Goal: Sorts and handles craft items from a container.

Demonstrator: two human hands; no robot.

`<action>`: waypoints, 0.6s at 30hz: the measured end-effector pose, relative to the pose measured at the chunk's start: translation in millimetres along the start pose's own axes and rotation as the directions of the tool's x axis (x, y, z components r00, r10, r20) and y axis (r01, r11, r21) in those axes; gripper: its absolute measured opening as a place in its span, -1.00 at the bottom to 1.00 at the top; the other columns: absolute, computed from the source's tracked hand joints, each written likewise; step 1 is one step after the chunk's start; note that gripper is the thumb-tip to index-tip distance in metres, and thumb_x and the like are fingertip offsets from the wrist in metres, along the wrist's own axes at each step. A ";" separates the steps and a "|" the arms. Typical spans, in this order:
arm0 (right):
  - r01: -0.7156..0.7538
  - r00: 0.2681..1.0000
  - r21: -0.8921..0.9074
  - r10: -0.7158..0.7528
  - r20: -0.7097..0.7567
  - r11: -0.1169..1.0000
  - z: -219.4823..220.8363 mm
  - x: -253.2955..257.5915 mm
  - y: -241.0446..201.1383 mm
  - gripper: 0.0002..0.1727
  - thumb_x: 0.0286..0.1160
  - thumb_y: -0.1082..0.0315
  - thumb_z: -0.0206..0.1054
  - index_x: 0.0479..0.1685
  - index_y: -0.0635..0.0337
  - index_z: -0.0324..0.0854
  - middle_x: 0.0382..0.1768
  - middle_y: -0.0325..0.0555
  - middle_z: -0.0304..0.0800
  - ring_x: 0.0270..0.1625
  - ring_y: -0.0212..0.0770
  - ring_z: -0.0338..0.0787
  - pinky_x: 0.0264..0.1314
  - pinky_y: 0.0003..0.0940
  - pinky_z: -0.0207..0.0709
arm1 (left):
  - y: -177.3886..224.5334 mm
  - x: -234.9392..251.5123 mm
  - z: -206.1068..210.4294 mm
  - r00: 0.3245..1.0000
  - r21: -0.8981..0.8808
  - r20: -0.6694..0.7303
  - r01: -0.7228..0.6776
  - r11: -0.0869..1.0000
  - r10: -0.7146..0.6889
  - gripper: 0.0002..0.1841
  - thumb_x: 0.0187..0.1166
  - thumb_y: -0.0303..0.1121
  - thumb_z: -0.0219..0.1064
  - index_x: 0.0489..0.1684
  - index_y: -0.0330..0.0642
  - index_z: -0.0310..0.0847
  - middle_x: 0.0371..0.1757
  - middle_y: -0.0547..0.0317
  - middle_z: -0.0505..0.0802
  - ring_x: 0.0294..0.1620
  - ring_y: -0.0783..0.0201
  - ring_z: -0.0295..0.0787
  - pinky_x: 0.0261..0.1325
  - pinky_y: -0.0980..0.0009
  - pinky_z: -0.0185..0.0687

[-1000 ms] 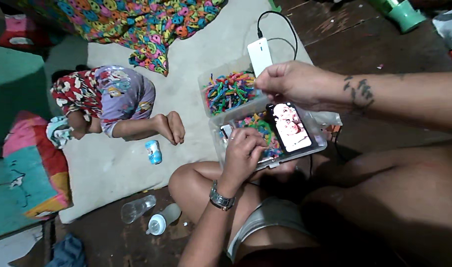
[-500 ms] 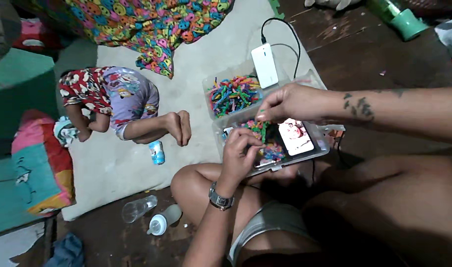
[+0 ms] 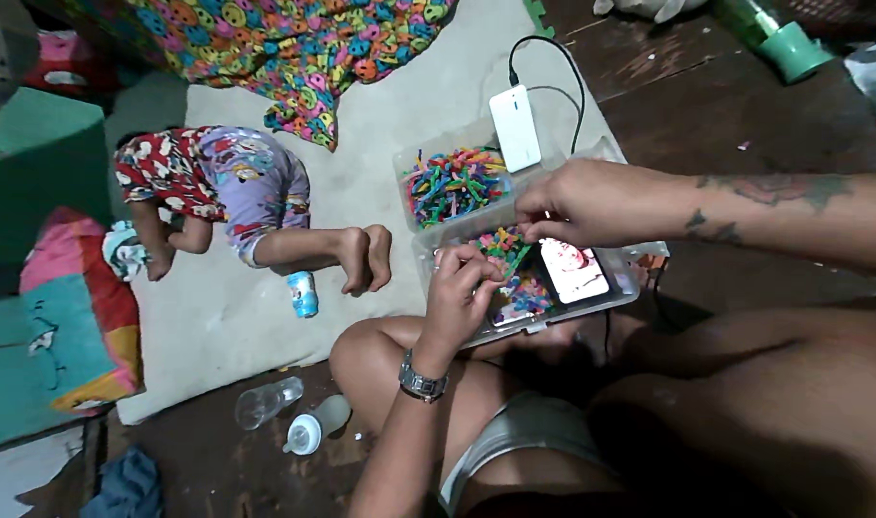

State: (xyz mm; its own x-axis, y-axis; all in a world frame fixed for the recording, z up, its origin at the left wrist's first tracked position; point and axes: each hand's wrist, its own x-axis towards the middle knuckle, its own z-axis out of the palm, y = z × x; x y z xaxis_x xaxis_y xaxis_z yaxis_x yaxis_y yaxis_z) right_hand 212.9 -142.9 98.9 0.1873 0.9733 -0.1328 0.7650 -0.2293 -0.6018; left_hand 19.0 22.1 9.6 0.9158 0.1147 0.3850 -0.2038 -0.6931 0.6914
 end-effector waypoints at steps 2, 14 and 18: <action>-0.023 0.999 0.016 0.023 0.023 1.000 -1.2 0.3 -6.6 -0.86 0.67 0.32 0.35 -0.16 0.18 0.76 -0.23 -0.11 0.75 -0.15 -0.15 0.76 -0.02 -0.12 0.64 | 0.7 -1.5 0.4 0.999 0.030 0.027 -0.025 0.999 0.025 -0.92 0.50 -0.41 0.44 -0.39 -0.14 0.77 -0.05 0.12 0.75 0.18 0.24 0.62 0.35 0.32 0.51; -0.226 0.880 0.929 0.470 0.067 0.292 4.2 12.0 -17.9 -0.85 0.80 0.29 0.15 -0.12 0.10 0.57 -0.30 -0.26 0.66 -0.30 -0.44 0.67 -0.20 -0.55 0.56 | -3.9 18.1 -19.3 0.988 -0.052 -0.149 0.016 0.999 -0.023 -0.89 0.53 -0.36 0.43 -0.37 -0.15 0.67 0.00 0.15 0.73 0.23 0.40 0.65 0.34 0.44 0.58; -0.129 0.825 0.949 0.562 -0.059 0.289 16.4 11.8 -13.6 -0.81 0.82 0.20 0.12 0.09 0.11 0.49 -0.23 -0.17 0.59 -0.37 -0.37 0.65 -0.35 -0.48 0.60 | -28.9 35.4 -29.6 0.980 0.109 -0.193 0.072 0.991 -0.050 -0.93 0.54 -0.48 0.40 -0.23 -0.32 0.69 0.05 -0.02 0.73 0.16 0.27 0.67 0.27 0.40 0.60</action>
State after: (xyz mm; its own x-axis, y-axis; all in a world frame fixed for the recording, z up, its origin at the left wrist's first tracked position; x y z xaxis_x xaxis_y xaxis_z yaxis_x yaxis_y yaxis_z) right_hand 194.6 -128.1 92.7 0.6205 0.6738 -0.4013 -0.3875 -0.1815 -0.9038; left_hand 47.1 67.3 21.3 0.8408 0.2841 0.4608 -0.0988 -0.7563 0.6467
